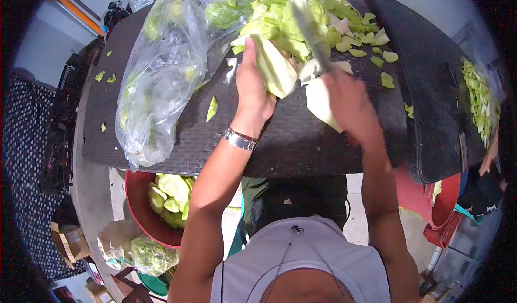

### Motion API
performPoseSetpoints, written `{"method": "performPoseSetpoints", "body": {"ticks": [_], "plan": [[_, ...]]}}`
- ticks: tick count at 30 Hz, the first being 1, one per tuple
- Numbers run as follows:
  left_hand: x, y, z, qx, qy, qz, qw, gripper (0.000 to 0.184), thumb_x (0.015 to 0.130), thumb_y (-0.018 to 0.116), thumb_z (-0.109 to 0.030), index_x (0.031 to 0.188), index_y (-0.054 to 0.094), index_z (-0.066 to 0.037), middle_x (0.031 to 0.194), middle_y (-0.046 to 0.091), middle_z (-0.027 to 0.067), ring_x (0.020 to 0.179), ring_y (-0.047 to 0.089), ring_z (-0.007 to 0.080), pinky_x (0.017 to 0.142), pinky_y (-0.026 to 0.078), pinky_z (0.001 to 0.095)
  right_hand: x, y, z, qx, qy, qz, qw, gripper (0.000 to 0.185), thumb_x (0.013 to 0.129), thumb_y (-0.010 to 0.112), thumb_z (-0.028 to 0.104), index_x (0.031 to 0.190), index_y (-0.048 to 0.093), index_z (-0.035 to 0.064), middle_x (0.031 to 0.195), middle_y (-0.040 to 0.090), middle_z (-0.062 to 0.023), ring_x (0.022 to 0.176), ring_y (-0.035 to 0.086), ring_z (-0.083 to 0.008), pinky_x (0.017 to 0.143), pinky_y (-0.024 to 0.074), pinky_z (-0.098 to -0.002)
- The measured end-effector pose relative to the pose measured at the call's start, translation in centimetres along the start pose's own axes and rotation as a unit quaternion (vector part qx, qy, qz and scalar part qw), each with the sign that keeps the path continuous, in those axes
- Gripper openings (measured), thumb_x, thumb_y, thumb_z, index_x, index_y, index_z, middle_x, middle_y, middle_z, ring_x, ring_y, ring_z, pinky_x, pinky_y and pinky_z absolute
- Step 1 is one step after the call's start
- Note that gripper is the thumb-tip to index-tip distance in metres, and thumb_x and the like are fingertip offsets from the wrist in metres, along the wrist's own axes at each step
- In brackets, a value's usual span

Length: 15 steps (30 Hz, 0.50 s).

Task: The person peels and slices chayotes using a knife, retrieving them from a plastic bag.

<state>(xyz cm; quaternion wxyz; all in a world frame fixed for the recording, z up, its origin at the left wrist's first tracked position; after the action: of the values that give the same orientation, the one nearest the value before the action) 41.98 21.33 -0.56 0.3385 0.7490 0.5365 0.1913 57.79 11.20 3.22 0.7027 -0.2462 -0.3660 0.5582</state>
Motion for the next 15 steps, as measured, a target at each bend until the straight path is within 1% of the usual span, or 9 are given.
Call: {"method": "performPoseSetpoints", "body": {"ticks": [2,3,6,7,9,10,11,14,15], "plan": [[0.4,0.3,-0.2,-0.009,0.008,-0.007,1.0,0.057,0.106,0.042,-0.057,0.123,0.055,-0.004,0.105,0.066,0.0123,0.092,0.07,0.03,0.082,0.06,0.0499,1.1,-2.0,-0.4,0.037,0.128,0.009,0.991,0.03,0.103,0.057,0.027,0.114,0.061,-0.0015,0.082,0.065,-0.0254,0.068,0.065,-0.0377,0.068,0.049,-0.049],[0.4,0.8,-0.3,-0.013,0.023,-0.013,1.0,0.056,0.106,0.042,-0.056,0.124,0.055,-0.004,0.107,0.066,0.0121,0.093,0.071,0.0302,0.083,0.06,0.0488,0.9,-1.9,0.2,0.043,0.106,0.024,0.993,0.031,0.103,0.056,0.027,0.109,0.061,-0.0027,0.075,0.064,-0.0234,0.066,0.064,-0.0357,0.068,0.0486,-0.0475],[-0.1,1.1,0.0,-0.023,0.038,-0.042,0.998,0.053,0.107,0.042,-0.053,0.126,0.053,-0.004,0.109,0.066,0.0125,0.095,0.071,0.0309,0.086,0.06,0.0461,-0.2,0.5,1.6,0.075,0.023,0.127,0.989,0.034,0.104,0.053,0.031,0.104,0.061,-0.0026,0.077,0.064,-0.0252,0.071,0.066,-0.041,0.069,0.0481,-0.048],[0.0,1.0,0.1,-0.024,0.032,-0.049,0.998,0.053,0.108,0.042,-0.052,0.126,0.053,-0.004,0.109,0.066,0.0132,0.095,0.071,0.0313,0.086,0.06,0.0454,-0.1,-0.1,2.4,0.02,-0.067,0.093,0.993,0.033,0.104,0.053,0.029,0.105,0.06,-0.0025,0.086,0.065,-0.029,0.083,0.066,-0.047,0.071,0.0482,-0.0489],[0.0,-0.1,0.4,0.019,0.016,-0.003,1.0,0.053,0.108,0.042,-0.052,0.126,0.053,-0.004,0.105,0.067,0.0147,0.095,0.071,0.0317,0.087,0.06,0.0447,1.8,0.4,-0.6,-0.001,0.016,0.039,0.999,0.031,0.104,0.053,0.028,0.105,0.06,-0.0022,0.092,0.065,-0.0312,0.091,0.064,-0.0493,0.073,0.0484,-0.0495],[0.0,-0.3,0.3,0.014,0.014,-0.016,1.0,0.053,0.108,0.042,-0.052,0.126,0.053,-0.004,0.104,0.067,0.0147,0.094,0.071,0.0317,0.086,0.06,0.0446,2.6,0.2,-1.5,-0.012,0.057,0.009,0.998,0.03,0.104,0.054,0.027,0.105,0.061,-0.0021,0.096,0.065,-0.0323,0.095,0.062,-0.0504,0.074,0.0485,-0.0497],[-0.1,-0.1,0.3,0.008,0.011,-0.025,1.0,0.053,0.108,0.042,-0.052,0.126,0.053,-0.004,0.103,0.067,0.0147,0.094,0.071,0.0317,0.086,0.06,0.0445,2.9,-0.5,-1.6,-0.001,0.059,0.005,0.998,0.027,0.103,0.054,0.024,0.108,0.062,-0.0008,0.088,0.067,-0.029,0.089,0.066,-0.0495,0.075,0.0511,-0.0548],[0.0,0.2,0.5,0.009,0.009,-0.027,1.0,0.052,0.108,0.041,-0.05,0.125,0.054,-0.003,0.103,0.068,0.0142,0.092,0.071,0.0286,0.084,0.06,0.0425,2.8,-0.3,0.0,0.086,0.034,0.073,0.993,0.032,0.102,0.058,0.031,0.106,0.062,-0.0008,0.087,0.067,-0.0286,0.088,0.066,-0.0497,0.076,0.0521,-0.0526],[-0.1,0.5,0.4,0.001,0.01,-0.021,1.0,0.052,0.109,0.04,-0.048,0.125,0.054,-0.001,0.103,0.068,0.0142,0.09,0.071,0.0268,0.082,0.059,0.0412,2.8,-0.4,1.1,0.053,-0.006,0.025,0.998,0.045,0.096,0.067,0.04,0.102,0.062,-0.0041,0.086,0.068,-0.0288,0.086,0.067,-0.049,0.075,0.0534,-0.0503]]}}
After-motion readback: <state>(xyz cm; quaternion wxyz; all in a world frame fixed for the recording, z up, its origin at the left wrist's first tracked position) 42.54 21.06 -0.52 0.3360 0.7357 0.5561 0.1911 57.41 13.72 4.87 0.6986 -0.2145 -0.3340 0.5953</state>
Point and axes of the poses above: each hand's wrist, its own x-axis towards the middle knuckle, its own y-axis out of the palm, z = x × y, the point moved 5 cm from there along x, towards the middle knuckle
